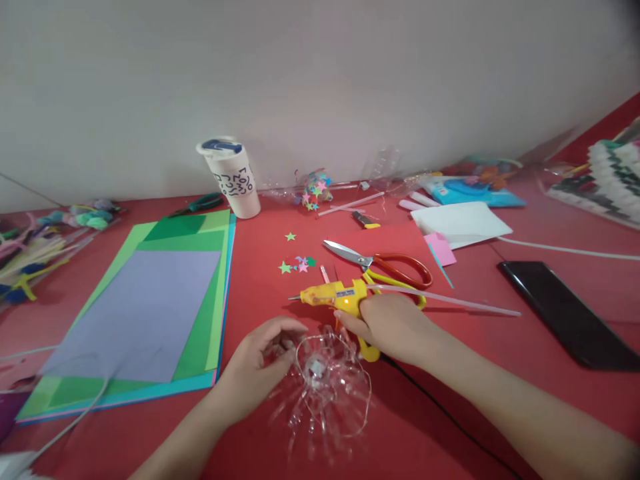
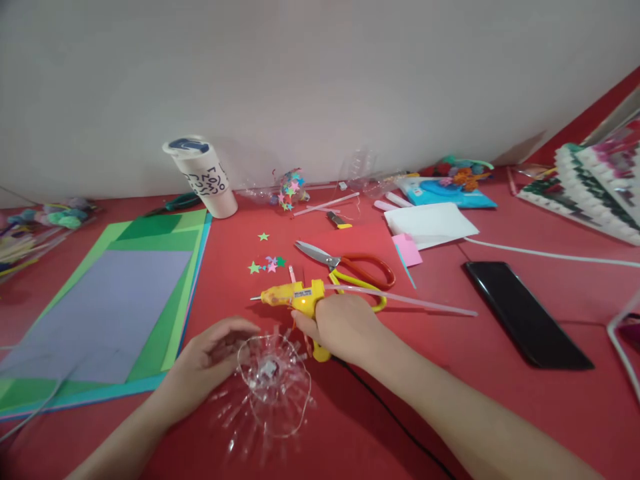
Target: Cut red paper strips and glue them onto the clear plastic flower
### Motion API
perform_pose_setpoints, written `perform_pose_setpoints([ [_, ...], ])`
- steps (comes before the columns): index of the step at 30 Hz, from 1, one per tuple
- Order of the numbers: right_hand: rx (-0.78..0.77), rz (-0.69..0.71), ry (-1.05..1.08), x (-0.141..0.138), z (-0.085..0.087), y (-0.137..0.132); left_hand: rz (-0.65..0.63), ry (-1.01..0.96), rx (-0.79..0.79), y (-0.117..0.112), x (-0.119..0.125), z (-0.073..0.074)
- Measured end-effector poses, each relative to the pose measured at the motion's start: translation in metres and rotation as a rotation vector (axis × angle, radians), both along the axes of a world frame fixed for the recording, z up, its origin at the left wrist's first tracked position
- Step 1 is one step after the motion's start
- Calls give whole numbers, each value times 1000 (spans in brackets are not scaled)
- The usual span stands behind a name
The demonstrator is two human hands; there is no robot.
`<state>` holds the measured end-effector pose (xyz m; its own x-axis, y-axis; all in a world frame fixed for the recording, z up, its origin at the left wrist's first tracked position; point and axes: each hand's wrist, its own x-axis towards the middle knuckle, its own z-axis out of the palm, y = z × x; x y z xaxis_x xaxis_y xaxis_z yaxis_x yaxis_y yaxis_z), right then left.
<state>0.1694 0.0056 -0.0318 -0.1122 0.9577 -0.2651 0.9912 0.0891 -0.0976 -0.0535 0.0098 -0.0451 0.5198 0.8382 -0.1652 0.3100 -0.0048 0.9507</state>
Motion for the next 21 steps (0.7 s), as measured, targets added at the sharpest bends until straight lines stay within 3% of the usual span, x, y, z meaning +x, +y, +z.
perform_pose_setpoints([
  [3,32,23,-40,-2,4,1,-2,4,23,2,-2,1],
  [5,78,-3,-32,1,16,0,16,4,33,1,-2,1],
  [8,270,13,224,1,42,-2,31,-3,42,-1,-2,1],
  [11,274,476,490,-13,60,-4,25,-27,46,-1,0,0],
  [13,275,721,414,-25,61,-3,25,-46,44,0,1,0],
  [14,291,779,355,-30,59,-2,30,-48,41,0,1,0],
  [17,282,754,311,-35,50,1,46,-23,68,1,0,-1],
  [21,191,628,477,-24,43,2,35,11,106,0,1,-2],
])
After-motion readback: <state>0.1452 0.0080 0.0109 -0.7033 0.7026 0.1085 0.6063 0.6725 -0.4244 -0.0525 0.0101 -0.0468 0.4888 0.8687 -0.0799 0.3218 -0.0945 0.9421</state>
